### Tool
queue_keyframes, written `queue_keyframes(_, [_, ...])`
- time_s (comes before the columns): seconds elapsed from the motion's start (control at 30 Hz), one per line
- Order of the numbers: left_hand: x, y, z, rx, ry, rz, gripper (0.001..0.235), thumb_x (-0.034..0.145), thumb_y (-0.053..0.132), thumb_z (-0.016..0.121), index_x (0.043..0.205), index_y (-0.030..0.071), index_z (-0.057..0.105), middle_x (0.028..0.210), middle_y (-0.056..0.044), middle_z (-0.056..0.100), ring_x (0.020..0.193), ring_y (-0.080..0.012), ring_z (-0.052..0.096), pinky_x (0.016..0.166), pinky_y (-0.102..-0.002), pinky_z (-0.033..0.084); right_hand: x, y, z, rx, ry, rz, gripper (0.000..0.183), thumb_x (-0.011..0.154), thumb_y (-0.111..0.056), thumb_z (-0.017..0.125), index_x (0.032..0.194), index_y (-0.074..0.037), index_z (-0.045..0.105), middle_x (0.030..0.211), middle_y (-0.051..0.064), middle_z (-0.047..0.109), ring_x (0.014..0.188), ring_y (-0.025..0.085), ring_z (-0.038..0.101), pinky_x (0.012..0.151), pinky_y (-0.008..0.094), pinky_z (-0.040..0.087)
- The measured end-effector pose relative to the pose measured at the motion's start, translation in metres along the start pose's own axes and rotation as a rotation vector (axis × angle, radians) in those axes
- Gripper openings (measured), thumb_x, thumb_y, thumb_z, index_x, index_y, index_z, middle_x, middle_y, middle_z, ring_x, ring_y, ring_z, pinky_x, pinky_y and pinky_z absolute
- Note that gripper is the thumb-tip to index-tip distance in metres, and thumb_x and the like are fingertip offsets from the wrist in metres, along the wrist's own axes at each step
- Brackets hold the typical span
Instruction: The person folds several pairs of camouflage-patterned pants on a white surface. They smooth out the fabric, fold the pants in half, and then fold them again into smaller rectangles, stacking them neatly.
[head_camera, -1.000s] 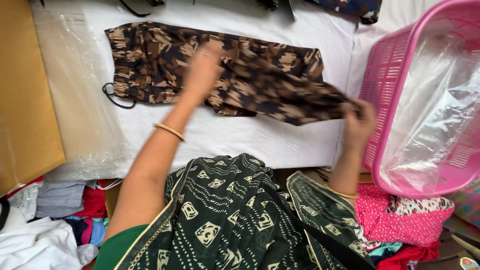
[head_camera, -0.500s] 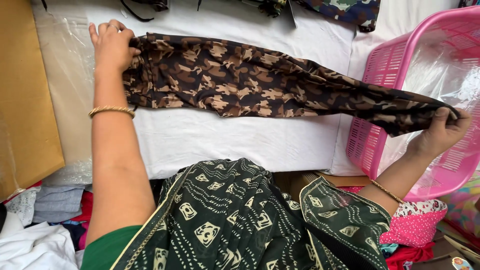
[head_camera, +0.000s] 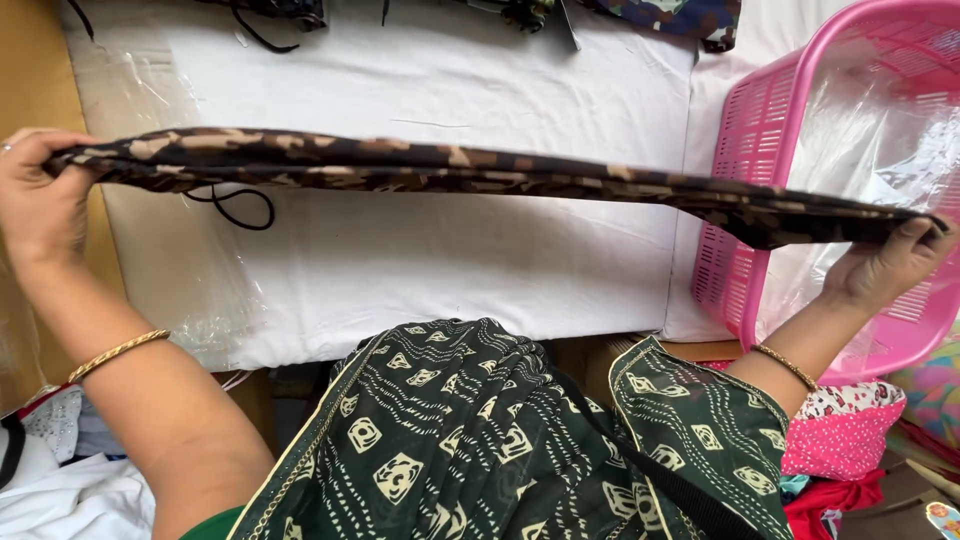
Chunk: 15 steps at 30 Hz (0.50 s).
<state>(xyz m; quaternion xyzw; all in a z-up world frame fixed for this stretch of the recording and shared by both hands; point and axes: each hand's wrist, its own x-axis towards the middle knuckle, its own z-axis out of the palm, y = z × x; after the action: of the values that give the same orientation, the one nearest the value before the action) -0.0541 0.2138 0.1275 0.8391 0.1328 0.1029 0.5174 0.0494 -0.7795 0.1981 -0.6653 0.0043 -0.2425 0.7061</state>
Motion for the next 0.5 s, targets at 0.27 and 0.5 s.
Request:
queue_keyframes(0.27, [0.027,-0.03,-0.019,-0.039,-0.176,-0.216,0.011,0.101,0.004,0.073,0.111,0.002,0.069,0.103,-0.002,0.068,0.095,-0.0108,0.064,0.088,-0.025,0.053,0.006,-0.018,-0.029,-0.072,-0.006,0.095,0.027,0.113,-0.019,0.079,0.11,0.0,0.06,0.105,0.012,0.07,0.094,0.022,0.07,0.091,0.036,0.062])
queue_keyframes(0.5, [0.119,-0.076,0.119,0.817,-0.266,-0.018,0.037,0.107,0.042,0.075,0.11,0.005,0.076,0.103,-0.021,0.073,0.109,-0.0413,0.062,0.108,-0.064,0.029,0.063,0.031,-0.007,-0.651,0.006,0.09,0.018,0.103,0.007,0.081,0.103,-0.003,0.066,0.101,0.003,0.069,0.09,0.012,0.065,0.086,0.027,0.058])
